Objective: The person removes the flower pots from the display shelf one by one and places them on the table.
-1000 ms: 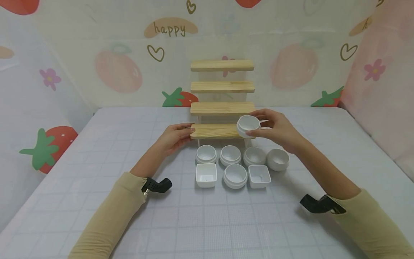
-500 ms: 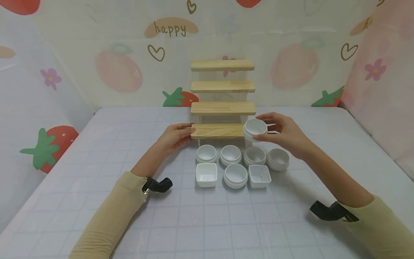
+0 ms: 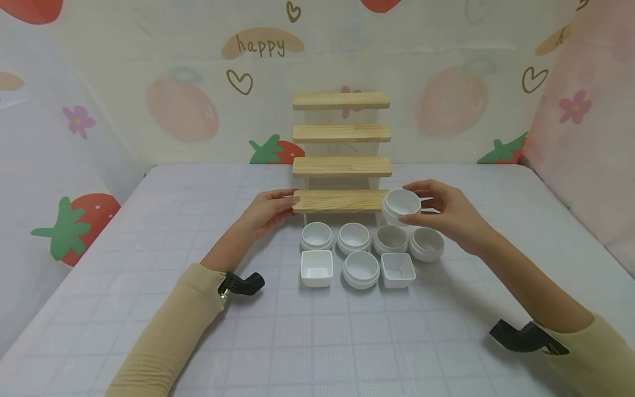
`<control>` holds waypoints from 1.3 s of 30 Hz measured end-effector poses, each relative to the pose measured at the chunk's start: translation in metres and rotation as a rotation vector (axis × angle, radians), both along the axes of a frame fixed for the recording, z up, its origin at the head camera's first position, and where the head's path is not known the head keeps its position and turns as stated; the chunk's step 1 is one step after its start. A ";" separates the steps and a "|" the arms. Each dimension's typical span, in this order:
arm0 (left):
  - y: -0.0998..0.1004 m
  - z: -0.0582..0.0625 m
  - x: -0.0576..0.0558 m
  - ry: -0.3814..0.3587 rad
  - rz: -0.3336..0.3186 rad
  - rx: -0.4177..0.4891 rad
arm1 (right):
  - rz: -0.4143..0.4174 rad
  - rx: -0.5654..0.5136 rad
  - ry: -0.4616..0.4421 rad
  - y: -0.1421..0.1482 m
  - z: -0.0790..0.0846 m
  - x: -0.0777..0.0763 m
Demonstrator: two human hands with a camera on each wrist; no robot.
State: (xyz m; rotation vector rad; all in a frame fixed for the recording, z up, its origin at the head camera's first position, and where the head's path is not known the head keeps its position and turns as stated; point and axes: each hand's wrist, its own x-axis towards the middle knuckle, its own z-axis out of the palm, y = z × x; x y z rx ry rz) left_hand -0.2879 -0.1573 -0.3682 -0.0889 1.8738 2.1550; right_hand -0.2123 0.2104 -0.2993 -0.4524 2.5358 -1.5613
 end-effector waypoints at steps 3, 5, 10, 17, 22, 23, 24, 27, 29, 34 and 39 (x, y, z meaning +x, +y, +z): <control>0.000 0.000 0.000 -0.004 0.000 0.003 | -0.006 0.013 -0.001 0.003 -0.002 0.002; 0.000 0.001 0.001 -0.003 0.000 0.006 | -0.009 0.021 -0.001 0.005 -0.003 0.004; 0.000 0.002 0.002 0.004 0.002 0.009 | -0.006 0.035 0.012 0.011 -0.004 0.010; 0.001 0.001 0.001 0.014 -0.002 0.005 | -0.015 0.037 0.012 0.020 -0.007 0.020; 0.000 0.000 0.000 0.005 -0.004 0.001 | -0.019 0.040 0.006 0.028 -0.010 0.026; 0.000 0.000 0.000 0.003 -0.004 0.002 | -0.019 0.040 0.005 0.029 -0.010 0.028; 0.000 0.000 0.000 0.001 -0.003 0.002 | -0.019 0.042 0.004 0.031 -0.011 0.029; 0.000 0.000 0.000 -0.001 0.000 0.006 | -0.014 0.042 0.004 0.036 -0.014 0.031; 0.000 0.001 0.000 -0.003 0.001 0.009 | -0.008 0.038 0.000 0.040 -0.016 0.033; 0.001 0.001 0.000 -0.002 0.002 0.012 | 0.018 0.044 -0.003 0.048 -0.020 0.037; 0.001 -0.001 -0.001 0.003 0.003 0.018 | 0.036 0.041 0.003 0.055 -0.022 0.043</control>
